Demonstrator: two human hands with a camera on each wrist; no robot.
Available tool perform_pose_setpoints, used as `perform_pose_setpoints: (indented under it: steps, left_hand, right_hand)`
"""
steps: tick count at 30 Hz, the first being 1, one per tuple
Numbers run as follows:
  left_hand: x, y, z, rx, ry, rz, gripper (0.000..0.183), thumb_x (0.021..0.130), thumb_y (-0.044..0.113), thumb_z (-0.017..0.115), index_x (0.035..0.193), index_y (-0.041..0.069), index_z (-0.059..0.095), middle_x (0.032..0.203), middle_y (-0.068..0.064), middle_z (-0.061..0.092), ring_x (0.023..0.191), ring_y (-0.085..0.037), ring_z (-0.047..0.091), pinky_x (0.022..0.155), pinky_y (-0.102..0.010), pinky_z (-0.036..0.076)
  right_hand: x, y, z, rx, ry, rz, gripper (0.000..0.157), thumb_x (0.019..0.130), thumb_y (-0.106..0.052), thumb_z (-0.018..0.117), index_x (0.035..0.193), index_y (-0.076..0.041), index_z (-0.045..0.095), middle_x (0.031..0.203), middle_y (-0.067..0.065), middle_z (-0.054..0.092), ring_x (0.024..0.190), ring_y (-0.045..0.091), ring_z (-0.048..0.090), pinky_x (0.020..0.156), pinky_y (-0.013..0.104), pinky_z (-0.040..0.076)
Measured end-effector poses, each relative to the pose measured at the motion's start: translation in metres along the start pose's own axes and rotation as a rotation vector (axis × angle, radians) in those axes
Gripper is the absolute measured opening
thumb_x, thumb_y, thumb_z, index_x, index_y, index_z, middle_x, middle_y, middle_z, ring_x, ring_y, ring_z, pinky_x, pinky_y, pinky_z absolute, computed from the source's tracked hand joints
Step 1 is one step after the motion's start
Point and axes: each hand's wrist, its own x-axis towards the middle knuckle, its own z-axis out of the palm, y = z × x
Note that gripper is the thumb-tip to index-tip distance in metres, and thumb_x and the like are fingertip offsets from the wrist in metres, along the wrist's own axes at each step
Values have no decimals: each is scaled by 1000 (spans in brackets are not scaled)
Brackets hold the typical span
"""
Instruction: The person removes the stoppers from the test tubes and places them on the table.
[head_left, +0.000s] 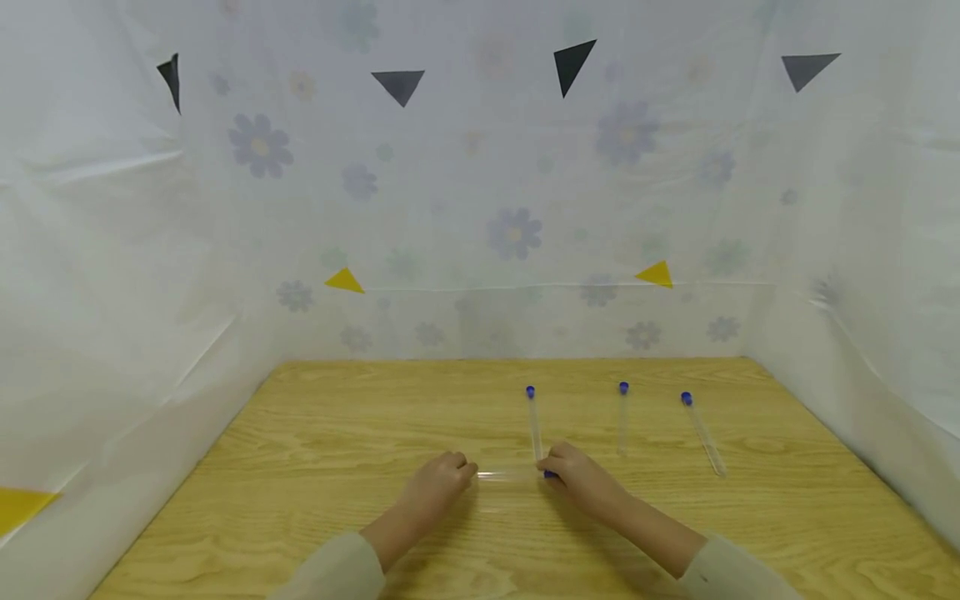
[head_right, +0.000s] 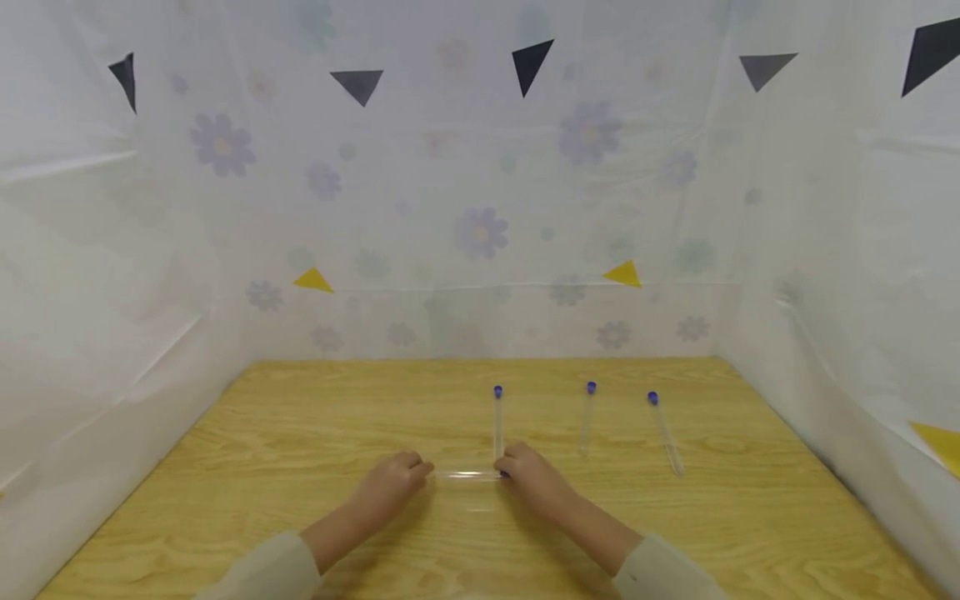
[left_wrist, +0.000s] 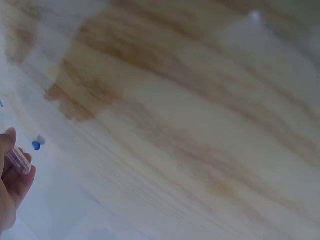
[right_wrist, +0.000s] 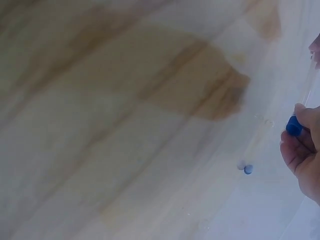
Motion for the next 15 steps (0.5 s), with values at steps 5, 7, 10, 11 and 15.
perform_pose_setpoints:
  steps: [5, 7, 10, 11, 15]
  left_hand:
    - [-1, 4, -3, 9, 16, 10, 17, 71, 12, 76, 85, 10, 66, 75, 1, 60, 68, -9, 58, 57, -10, 48]
    - [-1, 5, -3, 19, 37, 23, 18, 71, 13, 77, 84, 10, 65, 74, 2, 60, 67, -8, 58, 57, -9, 48]
    - [-2, 6, -3, 24, 72, 45, 19, 70, 14, 77, 84, 10, 66, 76, 2, 62, 69, -6, 59, 61, -7, 49]
    - [-2, 6, -2, 19, 86, 51, 19, 70, 14, 77, 85, 10, 67, 77, 2, 63, 70, -6, 60, 62, -7, 49]
    - [-1, 6, -1, 4, 137, 70, 20, 70, 14, 78, 86, 9, 68, 79, 2, 64, 73, -6, 61, 66, -9, 50]
  right_hand:
    - [-5, -1, -2, -8, -22, 22, 19, 79, 1, 68, 98, 2, 68, 82, 2, 58, 73, 9, 54, 60, 14, 48]
    - [-6, -1, -3, -9, -21, 17, 17, 78, 1, 68, 96, 1, 68, 81, 2, 57, 73, 10, 54, 60, 14, 48]
    - [-8, -1, -5, 2, -21, 10, 16, 78, 1, 68, 94, 0, 68, 80, 1, 56, 73, 10, 55, 60, 13, 49]
    - [-9, -1, -6, 11, -25, 11, 16, 79, 2, 68, 94, 0, 68, 81, 1, 56, 73, 10, 55, 60, 13, 49]
    - [-11, -1, -8, 31, -24, 12, 16, 79, 2, 67, 95, 0, 67, 83, 2, 58, 76, 10, 56, 62, 14, 50]
